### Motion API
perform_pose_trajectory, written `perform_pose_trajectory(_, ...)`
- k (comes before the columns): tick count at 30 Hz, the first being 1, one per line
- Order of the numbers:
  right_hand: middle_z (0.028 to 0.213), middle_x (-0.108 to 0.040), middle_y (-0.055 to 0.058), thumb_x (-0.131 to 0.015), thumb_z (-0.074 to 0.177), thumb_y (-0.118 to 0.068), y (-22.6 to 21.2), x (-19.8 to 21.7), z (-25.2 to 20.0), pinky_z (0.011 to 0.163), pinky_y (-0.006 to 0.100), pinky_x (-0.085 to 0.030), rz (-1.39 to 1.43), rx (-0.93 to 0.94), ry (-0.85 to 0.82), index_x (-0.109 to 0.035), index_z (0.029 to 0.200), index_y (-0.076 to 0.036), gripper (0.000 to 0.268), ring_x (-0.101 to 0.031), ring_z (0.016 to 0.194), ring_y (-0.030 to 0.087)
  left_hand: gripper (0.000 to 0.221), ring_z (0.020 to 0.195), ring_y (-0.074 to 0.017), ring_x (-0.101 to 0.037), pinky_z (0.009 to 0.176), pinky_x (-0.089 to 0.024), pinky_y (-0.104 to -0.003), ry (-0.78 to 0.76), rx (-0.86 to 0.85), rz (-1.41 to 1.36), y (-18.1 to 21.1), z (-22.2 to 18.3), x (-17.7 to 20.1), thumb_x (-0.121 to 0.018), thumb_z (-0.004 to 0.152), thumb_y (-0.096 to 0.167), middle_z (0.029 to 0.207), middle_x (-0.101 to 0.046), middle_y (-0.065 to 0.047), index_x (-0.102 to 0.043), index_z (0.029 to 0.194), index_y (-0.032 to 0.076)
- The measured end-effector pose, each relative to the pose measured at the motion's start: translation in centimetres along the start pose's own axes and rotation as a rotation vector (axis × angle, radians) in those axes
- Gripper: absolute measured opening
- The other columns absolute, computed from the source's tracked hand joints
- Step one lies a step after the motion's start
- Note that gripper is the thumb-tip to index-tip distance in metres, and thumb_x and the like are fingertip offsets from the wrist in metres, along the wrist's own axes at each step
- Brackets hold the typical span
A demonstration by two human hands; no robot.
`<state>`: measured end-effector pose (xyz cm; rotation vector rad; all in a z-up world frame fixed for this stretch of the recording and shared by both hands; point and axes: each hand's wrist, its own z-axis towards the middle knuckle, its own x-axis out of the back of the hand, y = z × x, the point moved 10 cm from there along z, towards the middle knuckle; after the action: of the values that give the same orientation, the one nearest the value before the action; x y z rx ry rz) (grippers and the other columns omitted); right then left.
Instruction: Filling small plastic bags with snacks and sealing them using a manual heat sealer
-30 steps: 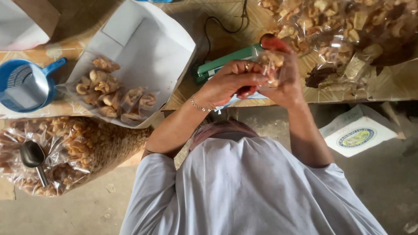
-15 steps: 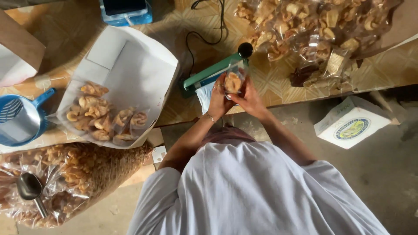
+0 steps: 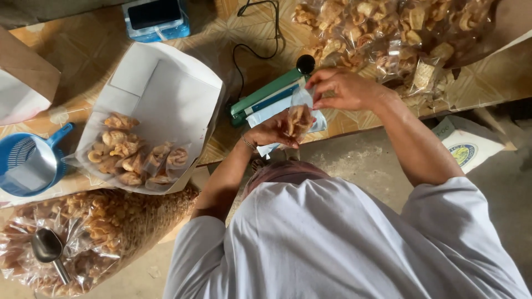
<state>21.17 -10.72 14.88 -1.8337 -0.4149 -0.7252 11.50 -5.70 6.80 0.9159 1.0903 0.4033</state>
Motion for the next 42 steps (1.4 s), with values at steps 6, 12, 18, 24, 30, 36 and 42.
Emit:
perform_pose_trajectory(6, 0.120, -0.059, 0.014, -0.085, 0.072, -0.022, -2.1, 1.4, -0.4, 0.103, 0.054, -0.045, 0.176, 0.022, -0.123, -0.072, 0.097, -0.011, 0.030, -0.058, 0.112, 0.034, 0.071, 0.097, -0.0295, -0.070, 0.085, -0.059, -0.041, -0.145, -0.011, -0.068, 2.3, 0.5, -1.7, -0.083, 0.067, -0.016, 0.106, -0.067, -0.021, -0.049, 0.127, 0.002)
perform_pose_trajectory(12, 0.100, -0.065, 0.005, -0.075, 0.084, -0.016, -1.7, -3.0, 1.0, 0.085, 0.045, -0.052, -0.240, 0.340, 0.060, -0.071, 0.091, -0.012, 0.009, -0.064, 0.096, 0.026, 0.082, 0.112, -0.0240, -0.062, 0.104, -0.045, -0.039, -0.037, -0.025, 0.450, 1.5, 0.4, 3.6, -0.094, 0.068, 0.010, 0.124, -0.066, -0.015, -0.053, 0.140, 0.011)
perform_pose_trajectory(18, 0.089, -0.057, -0.002, -0.068, 0.087, -0.026, 5.2, -9.0, 0.9, 0.076, 0.036, -0.055, -0.592, 0.320, 0.273, -0.061, 0.090, -0.020, 0.010, -0.064, 0.085, 0.022, 0.107, 0.123, -0.0499, -0.053, 0.100, -0.047, -0.060, 0.288, 0.019, 1.239, 1.7, -2.0, 3.9, -0.097, 0.059, 0.028, 0.147, -0.040, -0.020, -0.038, 0.147, 0.017)
perform_pose_trajectory(24, 0.094, -0.060, 0.000, -0.063, 0.093, -0.015, 3.2, -7.2, -0.3, 0.076, 0.033, -0.055, -0.440, 0.338, 0.318, -0.063, 0.091, -0.013, 0.003, -0.066, 0.088, 0.023, 0.013, 0.091, -0.0271, -0.066, 0.069, -0.052, -0.036, 0.372, -0.313, 2.070, 1.7, -4.8, 2.4, -0.064, 0.093, 0.023, 0.109, -0.053, -0.002, -0.060, 0.103, 0.015)
perform_pose_trajectory(30, 0.097, -0.064, 0.001, -0.061, 0.093, -0.009, 0.4, -6.1, -2.1, 0.079, 0.034, -0.056, -0.406, 0.324, 0.487, -0.069, 0.092, -0.013, 0.009, -0.068, 0.087, 0.023, 0.011, 0.076, -0.0232, -0.066, 0.069, -0.050, -0.032, 0.461, -0.417, 1.799, 4.6, -5.1, 0.7, -0.059, 0.092, 0.013, 0.092, -0.060, 0.000, -0.065, 0.083, 0.012)
perform_pose_trajectory(36, 0.092, -0.067, 0.004, -0.074, 0.085, -0.014, 5.7, -6.8, -1.2, 0.082, 0.038, -0.053, -0.230, 0.266, 0.570, -0.075, 0.101, -0.020, 0.016, -0.065, 0.091, 0.026, 0.043, 0.066, -0.0251, -0.069, 0.065, -0.053, -0.036, 0.684, -0.053, 0.961, 1.6, -5.6, 7.0, -0.079, 0.074, 0.011, 0.070, -0.068, -0.004, -0.055, 0.109, 0.018)
perform_pose_trajectory(42, 0.085, -0.054, -0.002, -0.067, 0.075, -0.018, 11.5, -11.9, 4.3, 0.074, 0.034, -0.046, -0.735, 0.270, 0.611, -0.069, 0.075, -0.029, 0.011, -0.058, 0.084, 0.020, 0.025, 0.067, -0.0382, -0.068, 0.069, -0.055, -0.046, 0.784, -0.025, 1.451, -6.1, -4.2, 13.4, -0.062, 0.082, 0.004, 0.071, -0.066, -0.015, -0.052, 0.103, 0.013)
